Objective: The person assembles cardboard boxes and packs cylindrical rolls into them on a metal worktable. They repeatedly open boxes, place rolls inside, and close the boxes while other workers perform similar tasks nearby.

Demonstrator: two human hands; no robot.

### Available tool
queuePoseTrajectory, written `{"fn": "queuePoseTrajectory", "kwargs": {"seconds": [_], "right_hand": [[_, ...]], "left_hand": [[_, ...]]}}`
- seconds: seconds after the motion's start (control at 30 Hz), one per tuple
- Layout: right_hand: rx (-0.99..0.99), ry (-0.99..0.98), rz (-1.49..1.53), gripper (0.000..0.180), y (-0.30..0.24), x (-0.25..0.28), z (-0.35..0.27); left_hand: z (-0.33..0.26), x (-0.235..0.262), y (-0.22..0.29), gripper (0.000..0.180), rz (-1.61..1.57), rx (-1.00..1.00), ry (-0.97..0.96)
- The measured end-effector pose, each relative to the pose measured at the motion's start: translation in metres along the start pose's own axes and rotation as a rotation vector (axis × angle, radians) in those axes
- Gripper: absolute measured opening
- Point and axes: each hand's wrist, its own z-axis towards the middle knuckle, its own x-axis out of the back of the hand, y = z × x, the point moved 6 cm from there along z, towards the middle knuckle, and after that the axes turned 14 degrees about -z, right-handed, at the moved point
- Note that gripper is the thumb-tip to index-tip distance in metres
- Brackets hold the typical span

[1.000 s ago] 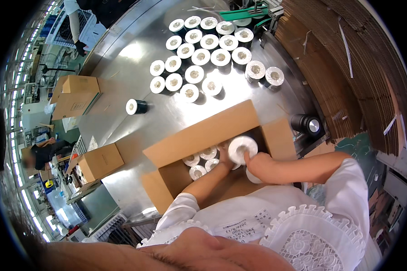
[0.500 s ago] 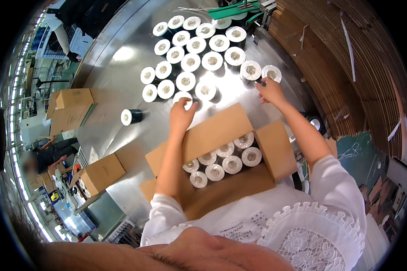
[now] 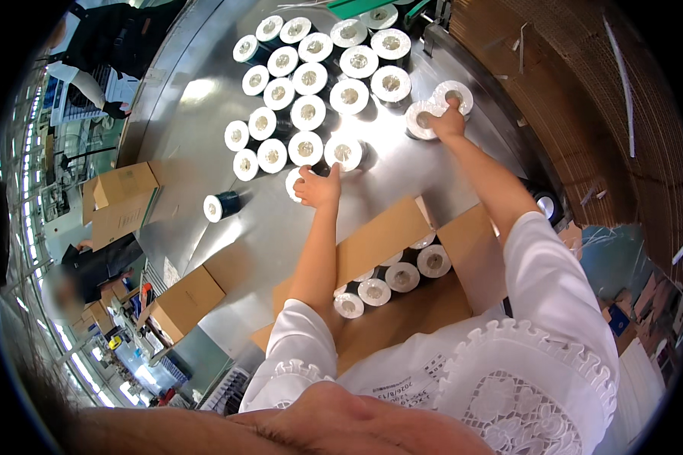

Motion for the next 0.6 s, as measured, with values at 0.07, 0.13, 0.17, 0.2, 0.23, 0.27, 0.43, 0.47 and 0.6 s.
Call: {"fn": "queuePoseTrajectory", "kwargs": {"seconds": [0.07, 0.13, 0.17, 0.2, 0.23, 0.27, 0.43, 0.47, 0.6], "right_hand": [[0.21, -0.181, -0.019, 0.076, 0.009, -0.009, -0.013], [0.471, -0.38, 0.121, 0.07, 0.025, -0.028, -0.027], [0.544, -0.505, 0.013, 0.067, 0.014, -0.026, -0.049], [0.66, -0.469, 0.019, 0.067, 0.013, -0.027, -0.067], [0.777, -0.431, 0.024, 0.066, 0.011, -0.027, -0.083], [0.741, -0.465, -0.042, 0.066, 0.007, -0.028, -0.094], [0.671, -0.503, -0.195, 0.062, -0.011, -0.024, -0.111], [0.699, -0.5, -0.2, 0.062, -0.016, -0.02, -0.112], [0.847, -0.364, -0.025, 0.065, -0.012, 0.014, -0.097]], "left_hand": [[-0.003, -0.004, -0.009, 0.072, -0.031, 0.164, -0.145], [-0.009, -0.014, -0.005, 0.073, 0.06, 0.023, -0.087], [-0.009, -0.021, -0.008, 0.074, 0.11, -0.041, -0.056], [-0.007, -0.025, -0.008, 0.075, 0.091, 0.008, -0.115], [-0.004, -0.025, -0.006, 0.074, 0.059, 0.042, -0.106], [0.001, -0.026, -0.008, 0.072, 0.027, 0.082, -0.093], [0.013, -0.006, 0.004, 0.056, 0.084, 0.128, -0.266], [0.02, -0.006, -0.013, 0.05, 0.034, 0.086, -0.32], [0.045, 0.038, -0.044, 0.046, -0.159, -0.076, -0.497]]}}
